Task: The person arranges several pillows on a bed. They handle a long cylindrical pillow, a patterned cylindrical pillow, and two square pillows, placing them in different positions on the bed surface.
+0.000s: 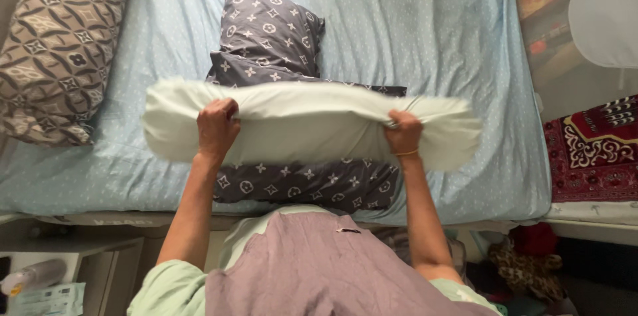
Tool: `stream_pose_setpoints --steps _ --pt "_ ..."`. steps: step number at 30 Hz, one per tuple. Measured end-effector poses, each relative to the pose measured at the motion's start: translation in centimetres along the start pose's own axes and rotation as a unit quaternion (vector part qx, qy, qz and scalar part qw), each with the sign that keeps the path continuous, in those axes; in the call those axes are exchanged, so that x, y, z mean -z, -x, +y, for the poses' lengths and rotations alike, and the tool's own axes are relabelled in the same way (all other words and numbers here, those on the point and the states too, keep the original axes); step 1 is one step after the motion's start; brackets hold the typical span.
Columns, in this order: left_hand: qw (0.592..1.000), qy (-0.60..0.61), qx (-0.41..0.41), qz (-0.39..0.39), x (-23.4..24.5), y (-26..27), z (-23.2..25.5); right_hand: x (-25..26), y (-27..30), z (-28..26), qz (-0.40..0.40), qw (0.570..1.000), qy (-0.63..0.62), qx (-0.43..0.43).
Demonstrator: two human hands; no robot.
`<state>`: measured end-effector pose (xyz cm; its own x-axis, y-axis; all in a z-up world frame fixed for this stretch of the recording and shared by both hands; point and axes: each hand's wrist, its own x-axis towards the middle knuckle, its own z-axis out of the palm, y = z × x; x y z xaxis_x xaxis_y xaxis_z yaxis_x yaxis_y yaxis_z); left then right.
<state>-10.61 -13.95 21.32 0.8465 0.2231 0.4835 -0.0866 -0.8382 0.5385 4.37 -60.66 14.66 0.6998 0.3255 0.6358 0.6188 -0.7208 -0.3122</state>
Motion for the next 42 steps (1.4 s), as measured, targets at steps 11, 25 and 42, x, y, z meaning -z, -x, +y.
stream_pose_setpoints --steps 11,25,42 --pt "0.987 0.03 0.089 -0.132 -10.7 5.0 -7.2 -5.3 6.3 0.6 -0.202 0.972 0.059 -0.105" --pt "0.994 0.021 0.06 -0.089 -8.4 0.3 0.9 -10.3 -2.4 -14.4 -0.093 0.985 -0.142 -0.012" --pt "0.986 -0.151 -0.033 -0.064 -16.9 -0.7 -6.6 -17.5 -0.9 -6.8 -0.148 0.986 0.06 0.055"
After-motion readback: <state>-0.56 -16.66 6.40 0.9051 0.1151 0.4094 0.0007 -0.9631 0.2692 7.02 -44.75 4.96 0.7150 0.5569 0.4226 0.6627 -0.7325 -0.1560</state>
